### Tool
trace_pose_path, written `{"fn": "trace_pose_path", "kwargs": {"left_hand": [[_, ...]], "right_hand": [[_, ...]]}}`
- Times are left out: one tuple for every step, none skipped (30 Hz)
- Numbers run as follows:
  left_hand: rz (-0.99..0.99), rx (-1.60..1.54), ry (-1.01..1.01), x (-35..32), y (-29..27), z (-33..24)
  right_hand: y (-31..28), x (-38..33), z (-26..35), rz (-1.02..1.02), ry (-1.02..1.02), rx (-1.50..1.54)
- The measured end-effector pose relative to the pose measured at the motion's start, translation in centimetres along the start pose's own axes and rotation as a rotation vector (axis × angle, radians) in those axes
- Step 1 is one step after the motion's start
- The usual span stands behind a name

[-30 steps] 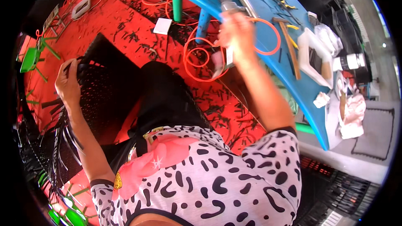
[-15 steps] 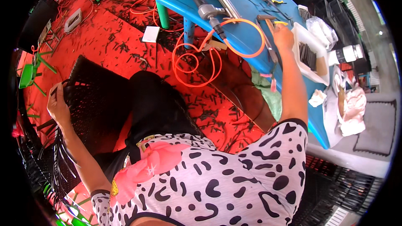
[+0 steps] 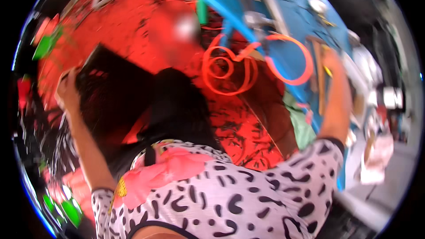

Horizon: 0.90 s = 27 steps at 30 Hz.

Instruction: The person weaves black plastic strips through a pre-drilled mesh panel by hand, using a nail gun and a hammer to secure some strips and pliers to trim them.

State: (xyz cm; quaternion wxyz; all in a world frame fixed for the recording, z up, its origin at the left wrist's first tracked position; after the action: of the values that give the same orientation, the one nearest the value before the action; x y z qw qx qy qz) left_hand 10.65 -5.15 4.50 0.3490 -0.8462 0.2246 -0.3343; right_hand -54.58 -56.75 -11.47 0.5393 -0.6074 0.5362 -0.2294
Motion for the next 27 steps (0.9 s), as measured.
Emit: {"fn": "trace_pose_path", "kwargs": {"left_hand": [[0.020,-0.074,0.048,0.1,0.5,1.4],[0.001,0.389,0.308,-0.5,0.3,-1.5],[0.045,0.455,0.354,0.2,2.5,-3.2],[-0.034,0.351,0.389,-0.1,1.5,-3.2],[-0.030,-0.140,0.014,0.6,1.7,-1.4],[-0.049,-0.206,0.006,0.5,1.4,-1.5],[-0.058,-0.296,0.012,0.5,1.2,-1.6],[-0.061,-0.333,0.025,0.4,1.2,-1.6],[-0.055,-0.376,0.044,0.4,1.2,-1.5],[-0.051,-0.367,0.052,0.4,1.1,-1.4],[-0.056,-0.370,0.046,0.2,0.8,-1.1],[-0.029,-0.339,0.043,0.3,0.9,-0.9],[-0.001,-0.310,0.041,0.3,1.1,-0.7],[-0.006,-0.323,0.041,0.3,1.1,-0.5],[0.004,-0.325,0.034,0.5,1.1,-0.4],[0.013,-0.321,0.025,0.3,1.1,-0.2],[0.025,-0.340,0.036,0.6,1.8,-0.8],[0.044,-0.336,0.040,0.8,2.1,-1.3],[0.060,-0.323,0.041,0.8,2.3,-1.6],[0.068,-0.348,0.058,0.9,2.5,-1.1],[0.065,-0.352,0.061,0.8,2.3,-1.2],[0.082,-0.299,0.049,0.7,2.1,-1.1],[0.095,-0.259,0.033,0.4,1.8,-0.7],[0.091,-0.268,0.035,0.2,1.3,-1.0],[0.146,-0.202,0.018,0.2,1.7,-1.7],[0.194,-0.134,-0.002,0.1,1.6,-1.8],[0.188,-0.134,-0.003,0.0,1.6,-1.3]], "right_hand": [[0.8,-0.5,-0.5,0.136,-0.241,-0.009],[-0.8,-0.7,1.5,0.077,-0.084,-0.016],[2.0,-2.0,-5.6,-0.391,-0.333,-0.010],[2.5,-0.1,-3.7,-0.133,-0.177,0.165],[2.0,-1.0,-4.2,-0.284,-0.301,0.214],[0.8,-1.7,-1.9,-0.282,-0.268,0.311],[0.3,-1.9,-1.7,-0.187,-0.183,0.304],[0.0,-1.8,-1.9,-0.094,-0.080,0.289],[-2.1,-1.8,-0.2,-0.098,-0.096,0.284],[-4.6,-2.0,0.4,-0.138,0.012,0.141],[-6.2,-2.4,0.3,-0.178,0.122,-0.003],[-7.1,-2.9,0.0,-0.247,0.138,0.010],[-8.1,-3.1,-0.4,-0.254,0.144,0.002],[-9.4,-2.9,-0.6,-0.236,0.143,-0.075],[-11.4,-2.8,-0.4,-0.217,0.142,-0.150],[-14.9,-3.3,2.4,-0.266,0.078,-0.145],[-17.8,-4.5,4.9,-0.304,0.037,-0.143],[-19.8,-4.7,6.6,-0.390,-0.091,-0.004],[-21.5,-4.9,8.2,-0.473,-0.228,0.138],[-22.8,-5.4,10.4,-0.417,-0.277,0.261],[-24.3,-6.6,14.0,-0.358,-0.326,0.385],[-27.8,-10.3,24.1,-0.353,-0.690,0.922],[-29.6,-12.8,29.6,-0.331,-0.750,0.938],[-30.4,-14.2,30.9,-0.366,-0.845,1.036],[-30.3,-16.1,37.8,-0.141,-0.847,1.017],[-30.8,-17.9,40.5,-0.104,-0.926,1.078],[-31.0,-19.3,42.9,-0.058,-1.016,1.142]]}}
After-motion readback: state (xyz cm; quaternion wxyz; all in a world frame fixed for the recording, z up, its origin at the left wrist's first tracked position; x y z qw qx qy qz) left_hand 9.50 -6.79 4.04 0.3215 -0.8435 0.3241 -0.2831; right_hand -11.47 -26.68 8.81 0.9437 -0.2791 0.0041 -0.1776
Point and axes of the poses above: each hand's wrist, its own x-axis towards the middle knuckle, its own y-axis out of the palm, z = x × y, the point moved 9 cm from there along x, towards the middle knuckle, and after that the axes turned 4 degrees about z, right-handed, at the moved point
